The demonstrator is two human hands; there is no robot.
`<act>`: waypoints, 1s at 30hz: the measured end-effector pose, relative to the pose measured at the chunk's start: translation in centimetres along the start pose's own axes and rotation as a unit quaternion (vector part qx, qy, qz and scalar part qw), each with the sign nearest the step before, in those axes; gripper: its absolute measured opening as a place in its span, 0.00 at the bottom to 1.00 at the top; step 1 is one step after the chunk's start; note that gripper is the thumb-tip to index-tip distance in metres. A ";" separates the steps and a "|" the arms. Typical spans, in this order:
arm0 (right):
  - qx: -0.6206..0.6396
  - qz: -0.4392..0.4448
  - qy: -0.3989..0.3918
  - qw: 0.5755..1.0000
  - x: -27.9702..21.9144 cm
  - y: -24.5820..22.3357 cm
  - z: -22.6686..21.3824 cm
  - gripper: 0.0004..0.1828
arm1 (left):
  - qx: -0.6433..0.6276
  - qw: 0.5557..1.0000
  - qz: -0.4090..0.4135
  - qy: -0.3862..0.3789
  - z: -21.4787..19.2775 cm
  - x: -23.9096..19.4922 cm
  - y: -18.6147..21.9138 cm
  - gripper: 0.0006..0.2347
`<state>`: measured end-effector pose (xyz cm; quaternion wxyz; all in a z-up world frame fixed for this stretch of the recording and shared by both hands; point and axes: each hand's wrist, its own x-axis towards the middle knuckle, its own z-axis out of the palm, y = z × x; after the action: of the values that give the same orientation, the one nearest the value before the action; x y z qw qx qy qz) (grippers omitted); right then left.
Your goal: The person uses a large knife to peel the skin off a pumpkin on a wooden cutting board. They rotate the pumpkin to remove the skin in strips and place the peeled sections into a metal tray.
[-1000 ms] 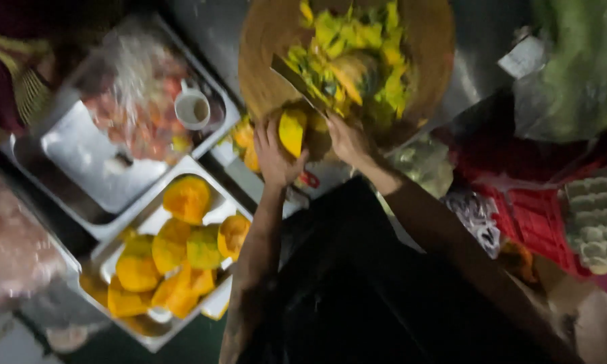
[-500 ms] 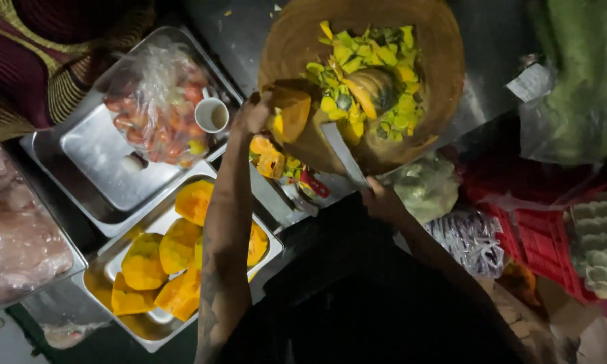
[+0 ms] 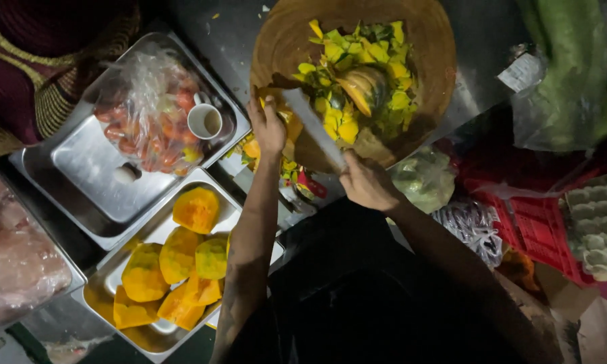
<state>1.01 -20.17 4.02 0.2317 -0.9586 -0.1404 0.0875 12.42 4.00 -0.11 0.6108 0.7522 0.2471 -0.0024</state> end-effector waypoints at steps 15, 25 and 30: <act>-0.016 0.044 -0.181 0.982 6.6 -4.6 0.9 0.19 | 0.118 0.992 0.032 0.043 1.2 1.5 -4.8 0.27; 0.018 0.140 -0.206 0.968 9.8 -6.8 2.5 0.33 | 0.108 0.982 0.130 0.087 1.7 2.7 -7.9 0.27; 0.025 0.071 -0.228 0.971 7.4 -6.3 -0.6 0.22 | 0.033 0.971 0.211 0.107 2.6 -1.9 -5.6 0.25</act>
<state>6.73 -12.76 6.74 0.2106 -0.9150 -0.1190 0.3230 9.39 1.63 -5.30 0.5424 0.8030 0.1466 0.1986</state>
